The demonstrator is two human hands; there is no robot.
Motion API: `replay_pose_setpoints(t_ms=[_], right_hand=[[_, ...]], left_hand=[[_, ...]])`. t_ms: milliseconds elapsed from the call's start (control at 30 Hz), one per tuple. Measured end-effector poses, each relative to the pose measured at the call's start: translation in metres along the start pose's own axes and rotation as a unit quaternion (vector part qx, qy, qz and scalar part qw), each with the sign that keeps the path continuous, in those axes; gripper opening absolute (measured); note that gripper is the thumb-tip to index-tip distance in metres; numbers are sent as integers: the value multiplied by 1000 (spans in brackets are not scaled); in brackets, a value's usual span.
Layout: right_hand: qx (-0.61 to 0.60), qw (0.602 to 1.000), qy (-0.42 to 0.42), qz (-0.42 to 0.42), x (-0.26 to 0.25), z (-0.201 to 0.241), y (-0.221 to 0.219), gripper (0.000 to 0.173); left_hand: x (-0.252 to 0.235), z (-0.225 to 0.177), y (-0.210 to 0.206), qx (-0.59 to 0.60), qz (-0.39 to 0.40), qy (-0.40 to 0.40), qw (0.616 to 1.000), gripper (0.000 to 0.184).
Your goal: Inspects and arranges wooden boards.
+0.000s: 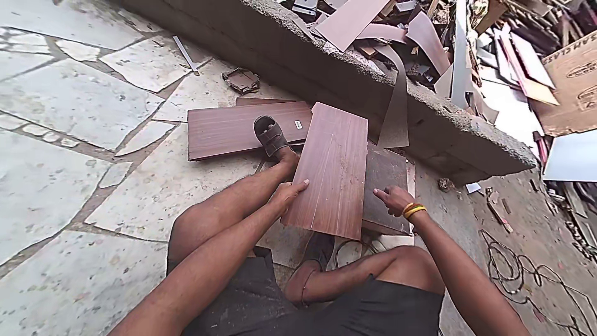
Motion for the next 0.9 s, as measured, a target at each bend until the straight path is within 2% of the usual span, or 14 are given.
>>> replay_pose_setpoints(t_ms=[67, 200, 300, 400, 500, 667, 900], right_hand=[[28, 998, 37, 41, 11, 1, -28, 72], [75, 990, 103, 60, 37, 23, -72, 108], [146, 985, 85, 27, 49, 40, -101, 140], [206, 975, 79, 2, 58, 44, -123, 153], [233, 969, 77, -22, 60, 47, -133, 152], [244, 964, 74, -69, 49, 49, -134, 125], [228, 968, 80, -73, 45, 48, -133, 126]], left_hand=[[0, 1, 0, 0, 0, 2, 1000, 57], [5, -1, 0, 19, 38, 24, 999, 56], [5, 0, 4, 25, 53, 28, 998, 55], [6, 2, 3, 14, 53, 14, 998, 56], [5, 2, 3, -7, 46, 8, 999, 61], [3, 2, 2, -42, 29, 6, 999, 59], [1, 3, 2, -58, 23, 5, 998, 58]])
Point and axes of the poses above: each hand's wrist, its own x-axis away from the middle knuckle, its own y-axis out of the back of the hand, z = x × y, the point moved 3 cm from there along -x, towards the middle knuckle, and after that the axes turned 3 degrees about z, right-handed, at the moved point
